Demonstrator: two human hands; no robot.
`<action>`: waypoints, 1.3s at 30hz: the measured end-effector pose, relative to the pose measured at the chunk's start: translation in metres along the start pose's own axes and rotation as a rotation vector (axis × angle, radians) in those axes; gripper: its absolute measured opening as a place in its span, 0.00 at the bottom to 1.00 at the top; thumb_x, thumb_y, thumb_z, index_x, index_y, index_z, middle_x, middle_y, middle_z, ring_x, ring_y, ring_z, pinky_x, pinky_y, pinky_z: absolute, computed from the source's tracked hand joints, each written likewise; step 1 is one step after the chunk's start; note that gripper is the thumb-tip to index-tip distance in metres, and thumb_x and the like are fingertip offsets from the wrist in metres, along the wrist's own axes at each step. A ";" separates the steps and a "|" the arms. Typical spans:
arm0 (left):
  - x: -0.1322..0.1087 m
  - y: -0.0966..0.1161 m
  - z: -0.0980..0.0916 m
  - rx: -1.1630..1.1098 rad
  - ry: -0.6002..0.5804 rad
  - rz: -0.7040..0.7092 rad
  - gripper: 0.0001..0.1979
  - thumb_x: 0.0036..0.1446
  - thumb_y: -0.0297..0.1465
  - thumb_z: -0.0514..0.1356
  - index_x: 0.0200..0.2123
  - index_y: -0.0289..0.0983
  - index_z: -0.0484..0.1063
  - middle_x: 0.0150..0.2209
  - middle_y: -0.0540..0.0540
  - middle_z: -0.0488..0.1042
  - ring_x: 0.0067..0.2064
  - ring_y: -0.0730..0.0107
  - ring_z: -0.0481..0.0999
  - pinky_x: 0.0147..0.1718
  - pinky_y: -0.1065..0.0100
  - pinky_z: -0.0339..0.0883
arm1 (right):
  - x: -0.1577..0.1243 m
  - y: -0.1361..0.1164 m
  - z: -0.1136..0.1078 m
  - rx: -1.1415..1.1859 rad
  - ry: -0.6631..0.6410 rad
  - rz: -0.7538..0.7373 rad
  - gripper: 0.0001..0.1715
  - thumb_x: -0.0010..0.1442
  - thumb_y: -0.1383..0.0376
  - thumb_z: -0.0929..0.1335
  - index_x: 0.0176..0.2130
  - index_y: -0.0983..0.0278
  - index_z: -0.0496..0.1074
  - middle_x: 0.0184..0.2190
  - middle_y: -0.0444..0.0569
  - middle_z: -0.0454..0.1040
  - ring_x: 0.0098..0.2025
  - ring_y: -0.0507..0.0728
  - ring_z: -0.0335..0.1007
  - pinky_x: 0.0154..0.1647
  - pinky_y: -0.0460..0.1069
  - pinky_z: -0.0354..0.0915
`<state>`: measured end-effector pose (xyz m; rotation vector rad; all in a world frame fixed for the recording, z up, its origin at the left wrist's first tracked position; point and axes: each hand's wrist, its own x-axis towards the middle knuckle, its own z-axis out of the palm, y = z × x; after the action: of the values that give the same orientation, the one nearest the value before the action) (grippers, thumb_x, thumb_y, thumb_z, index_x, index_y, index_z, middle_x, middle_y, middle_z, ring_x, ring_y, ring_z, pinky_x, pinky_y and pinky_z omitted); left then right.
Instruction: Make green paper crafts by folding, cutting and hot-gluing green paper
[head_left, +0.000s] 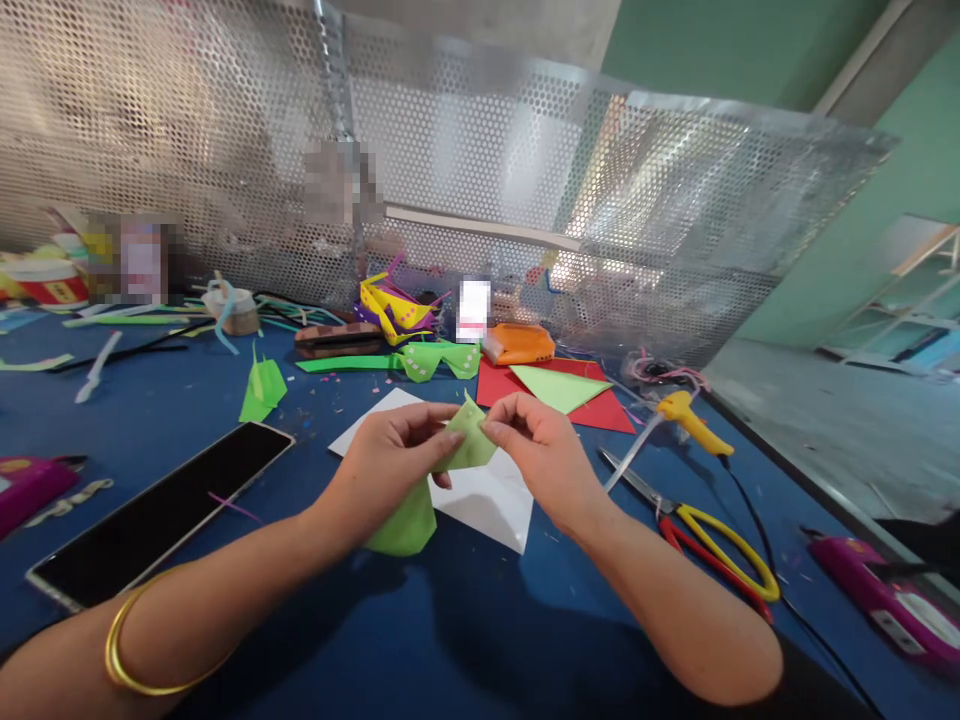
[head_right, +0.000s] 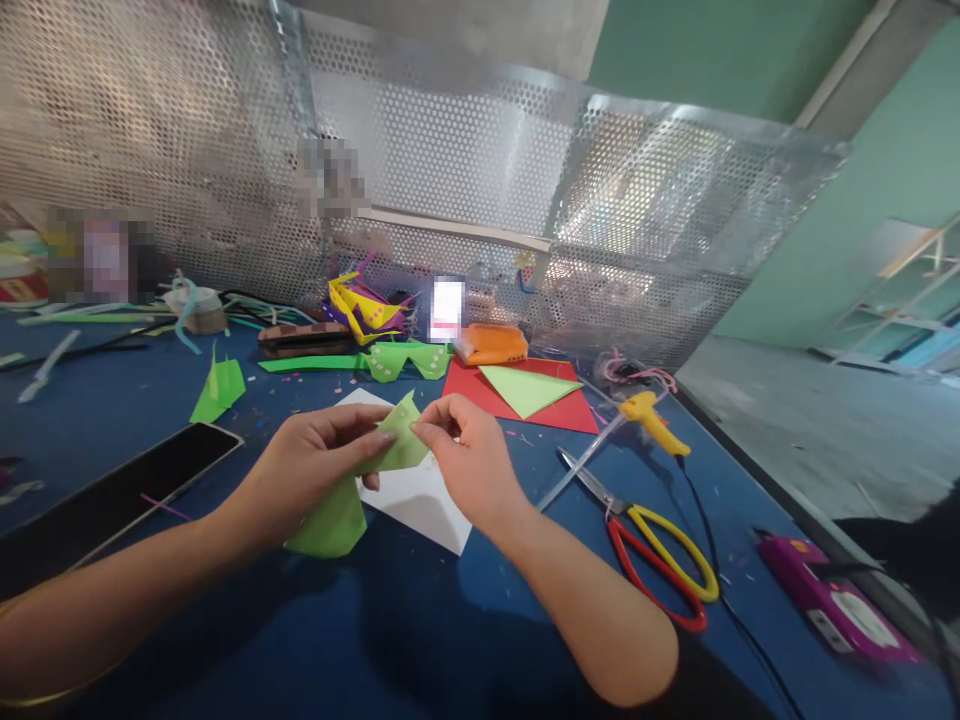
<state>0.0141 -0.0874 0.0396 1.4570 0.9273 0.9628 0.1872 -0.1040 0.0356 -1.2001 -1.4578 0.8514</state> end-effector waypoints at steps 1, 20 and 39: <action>0.000 -0.001 0.000 -0.014 0.006 0.003 0.14 0.51 0.36 0.65 0.41 0.38 0.72 0.28 0.51 0.76 0.21 0.73 0.73 0.23 0.70 0.67 | 0.000 0.001 0.000 -0.006 0.013 -0.004 0.06 0.54 0.63 0.68 0.28 0.62 0.68 0.25 0.41 0.67 0.29 0.51 0.60 0.31 0.47 0.58; -0.002 0.000 0.003 0.161 0.062 0.043 0.08 0.48 0.35 0.65 0.30 0.38 0.78 0.22 0.48 0.77 0.25 0.66 0.77 0.28 0.68 0.68 | -0.009 -0.001 0.005 -0.249 0.112 -0.168 0.04 0.57 0.65 0.68 0.29 0.60 0.70 0.37 0.47 0.70 0.42 0.57 0.68 0.46 0.54 0.63; -0.002 -0.004 0.004 0.231 0.028 0.068 0.07 0.52 0.36 0.63 0.28 0.38 0.76 0.22 0.49 0.75 0.25 0.68 0.76 0.25 0.70 0.66 | -0.013 0.009 0.010 -0.314 0.095 -0.204 0.06 0.59 0.66 0.68 0.29 0.60 0.70 0.40 0.48 0.69 0.45 0.57 0.68 0.47 0.55 0.63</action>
<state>0.0167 -0.0905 0.0350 1.6815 1.0421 0.9519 0.1799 -0.1131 0.0216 -1.2741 -1.6433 0.4318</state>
